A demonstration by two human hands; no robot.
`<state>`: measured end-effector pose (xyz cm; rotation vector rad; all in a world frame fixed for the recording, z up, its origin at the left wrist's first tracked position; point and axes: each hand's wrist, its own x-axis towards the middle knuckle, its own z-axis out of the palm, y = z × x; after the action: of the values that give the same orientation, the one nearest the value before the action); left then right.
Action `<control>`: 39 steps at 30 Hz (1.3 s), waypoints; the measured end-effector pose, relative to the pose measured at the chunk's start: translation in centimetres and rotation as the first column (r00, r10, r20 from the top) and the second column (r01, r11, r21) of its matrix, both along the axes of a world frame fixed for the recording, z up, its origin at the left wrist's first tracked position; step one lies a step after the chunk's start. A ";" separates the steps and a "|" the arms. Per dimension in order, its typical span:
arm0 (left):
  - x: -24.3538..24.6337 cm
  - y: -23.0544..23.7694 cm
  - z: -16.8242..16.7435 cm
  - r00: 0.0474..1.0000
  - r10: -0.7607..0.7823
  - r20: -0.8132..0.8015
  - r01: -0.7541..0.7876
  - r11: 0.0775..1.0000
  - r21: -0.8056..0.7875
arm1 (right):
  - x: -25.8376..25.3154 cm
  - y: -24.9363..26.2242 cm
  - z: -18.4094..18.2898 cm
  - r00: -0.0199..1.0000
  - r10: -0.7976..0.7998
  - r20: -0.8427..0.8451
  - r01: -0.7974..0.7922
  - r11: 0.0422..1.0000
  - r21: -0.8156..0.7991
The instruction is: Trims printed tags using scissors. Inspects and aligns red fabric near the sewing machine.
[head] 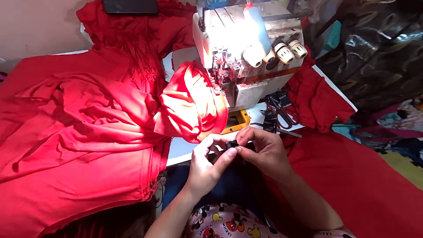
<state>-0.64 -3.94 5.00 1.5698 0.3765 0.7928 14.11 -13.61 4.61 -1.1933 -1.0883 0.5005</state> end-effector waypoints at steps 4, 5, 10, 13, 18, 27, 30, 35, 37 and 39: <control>0.2 -0.3 0.1 0.994 0.100 -0.039 -0.101 0.994 -0.039 | -0.1 -0.1 0.2 0.988 0.052 -0.147 -0.056 0.998 -0.022; 0.2 -0.4 0.2 0.995 0.094 -0.034 -0.096 0.992 -0.081 | 0.0 -0.3 0.2 0.978 0.075 -0.194 -0.081 0.996 -0.025; 0.1 -0.5 0.6 0.996 0.078 -0.039 -0.086 0.958 -0.272 | 0.8 -0.8 -0.3 0.974 0.089 -0.209 -0.103 0.993 -0.053; 0.4 -0.7 0.6 0.996 0.080 -0.030 -0.085 0.950 -0.300 | 0.5 -0.7 -0.1 0.989 0.099 -0.111 -0.108 0.991 -0.075; 0.5 -1.0 0.3 0.996 0.085 -0.020 -0.087 0.964 -0.252 | 0.1 -0.3 0.2 0.992 0.096 -0.079 -0.101 0.992 -0.072; 0.7 -1.2 -0.2 0.991 0.132 -0.005 -0.131 0.978 -0.160 | 0.3 -0.2 0.0 0.997 0.056 -0.060 -0.061 0.994 -0.090; 0.8 -1.2 -0.3 0.991 0.136 0.003 -0.134 0.979 -0.157 | 0.3 -0.1 0.0 0.997 0.054 -0.054 -0.059 0.994 -0.090; 0.7 -1.2 -0.6 0.992 0.125 0.011 -0.122 0.981 -0.151 | 0.3 0.0 -0.2 0.998 0.049 -0.028 -0.051 0.996 -0.077; 0.4 -1.2 -1.0 0.995 0.099 0.017 -0.095 0.984 -0.154 | 0.2 0.0 -0.2 0.999 0.039 -0.023 -0.040 0.997 -0.068; 0.3 -1.3 -1.2 0.997 0.079 0.014 -0.076 0.984 -0.161 | 0.3 0.0 -0.3 0.999 0.030 -0.015 -0.031 0.997 -0.064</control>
<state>-0.35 -5.25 3.76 1.4027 0.4770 0.8174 14.38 -13.61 4.34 -1.2293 -1.0868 0.5697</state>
